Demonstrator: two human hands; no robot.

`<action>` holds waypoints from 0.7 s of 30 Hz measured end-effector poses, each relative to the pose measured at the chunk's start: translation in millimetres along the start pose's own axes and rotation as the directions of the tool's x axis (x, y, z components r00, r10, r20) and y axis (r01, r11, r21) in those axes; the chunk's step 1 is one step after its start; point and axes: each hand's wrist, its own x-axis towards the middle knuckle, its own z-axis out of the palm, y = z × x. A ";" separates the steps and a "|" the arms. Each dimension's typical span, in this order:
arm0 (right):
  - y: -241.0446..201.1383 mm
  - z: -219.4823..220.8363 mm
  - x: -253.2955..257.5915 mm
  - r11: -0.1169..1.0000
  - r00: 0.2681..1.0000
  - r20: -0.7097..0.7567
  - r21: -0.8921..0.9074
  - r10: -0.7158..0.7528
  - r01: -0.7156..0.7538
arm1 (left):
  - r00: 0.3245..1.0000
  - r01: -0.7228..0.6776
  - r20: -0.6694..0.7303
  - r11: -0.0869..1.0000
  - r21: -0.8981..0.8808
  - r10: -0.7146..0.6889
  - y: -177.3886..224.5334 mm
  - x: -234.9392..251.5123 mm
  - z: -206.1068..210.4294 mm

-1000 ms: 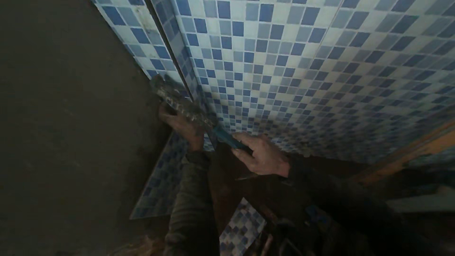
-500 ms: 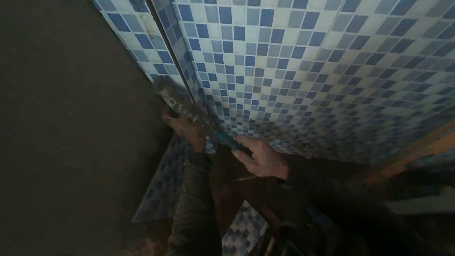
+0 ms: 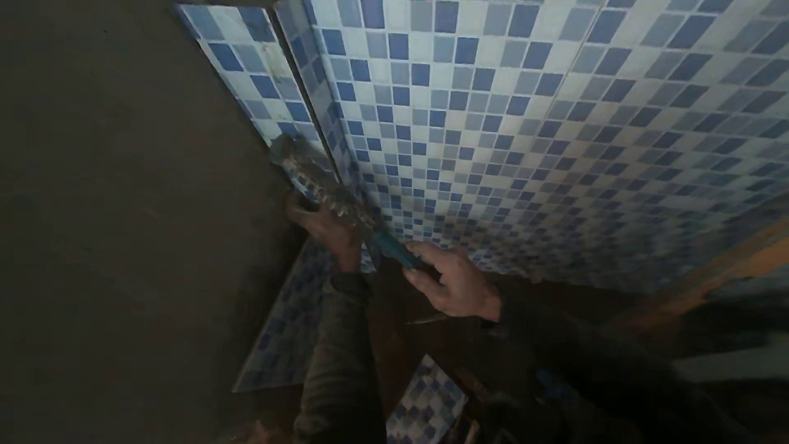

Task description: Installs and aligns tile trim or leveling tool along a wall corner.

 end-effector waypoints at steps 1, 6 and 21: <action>0.6 0.5 1.0 1.000 1.000 -0.005 -0.003 -0.003 0.003 | 1.000 -0.001 -0.006 0.999 -0.035 0.001 -2.6 0.0 0.5; 3.6 -0.5 4.3 0.998 0.998 0.004 -0.036 0.056 -0.056 | 0.987 -0.163 0.030 0.971 0.176 0.161 3.4 1.0 -2.7; 1.9 0.5 6.9 1.000 0.999 -0.015 0.008 0.030 -0.030 | 0.999 -0.032 -0.041 0.994 0.104 0.036 1.5 -1.2 4.7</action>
